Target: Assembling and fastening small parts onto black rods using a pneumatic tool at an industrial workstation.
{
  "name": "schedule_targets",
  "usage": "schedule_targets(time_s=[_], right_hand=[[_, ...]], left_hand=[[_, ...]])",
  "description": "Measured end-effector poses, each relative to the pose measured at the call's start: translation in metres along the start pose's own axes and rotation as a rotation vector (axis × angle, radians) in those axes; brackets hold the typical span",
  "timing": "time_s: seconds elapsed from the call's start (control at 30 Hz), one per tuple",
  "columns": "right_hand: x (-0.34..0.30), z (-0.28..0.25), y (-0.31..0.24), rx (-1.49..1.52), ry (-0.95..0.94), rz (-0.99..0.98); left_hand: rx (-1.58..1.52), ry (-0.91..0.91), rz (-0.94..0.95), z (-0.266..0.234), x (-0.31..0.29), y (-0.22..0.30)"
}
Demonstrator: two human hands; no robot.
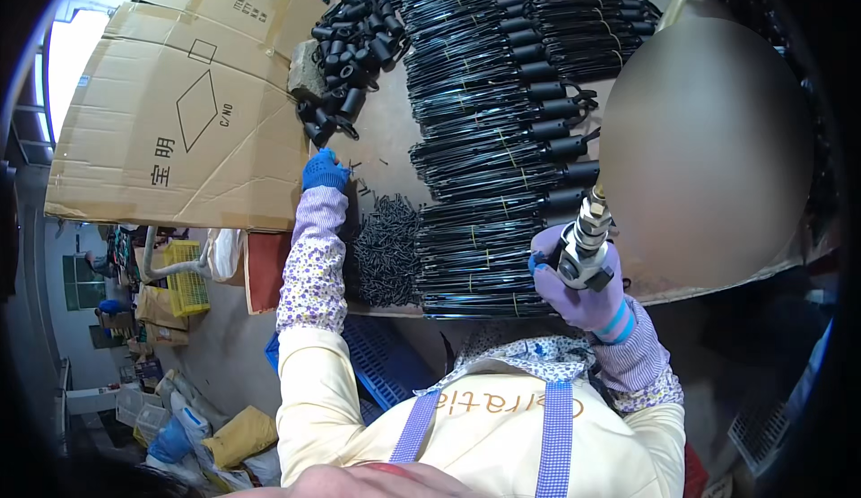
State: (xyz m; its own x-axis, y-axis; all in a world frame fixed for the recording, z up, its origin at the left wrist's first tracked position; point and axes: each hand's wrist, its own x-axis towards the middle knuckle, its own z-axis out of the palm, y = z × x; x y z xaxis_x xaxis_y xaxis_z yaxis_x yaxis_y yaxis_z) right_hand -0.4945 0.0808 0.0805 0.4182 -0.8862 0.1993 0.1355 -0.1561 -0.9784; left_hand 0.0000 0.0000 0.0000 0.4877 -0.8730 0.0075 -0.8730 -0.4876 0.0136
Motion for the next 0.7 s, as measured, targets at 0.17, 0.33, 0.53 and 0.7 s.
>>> schedule_targets(time_s=[0.17, 0.33, 0.53, 0.7], right_hand=[[0.006, 0.001, 0.002, 0.055, 0.033, 0.047], [0.013, -0.004, 0.01, 0.064, 0.074, 0.023], [0.015, -0.013, 0.011, 0.033, 0.045, 0.014], [0.001, -0.003, -0.011, 0.027, 0.096, -0.101]], left_hand=[[-0.325, 0.086, 0.256, 0.007, 0.001, 0.002], [-0.281, 0.249, 0.723, 0.015, -0.01, 0.046], [0.094, 0.167, 0.788, 0.013, -0.01, 0.063], [0.04, 0.205, 0.933, 0.01, -0.029, 0.024]])
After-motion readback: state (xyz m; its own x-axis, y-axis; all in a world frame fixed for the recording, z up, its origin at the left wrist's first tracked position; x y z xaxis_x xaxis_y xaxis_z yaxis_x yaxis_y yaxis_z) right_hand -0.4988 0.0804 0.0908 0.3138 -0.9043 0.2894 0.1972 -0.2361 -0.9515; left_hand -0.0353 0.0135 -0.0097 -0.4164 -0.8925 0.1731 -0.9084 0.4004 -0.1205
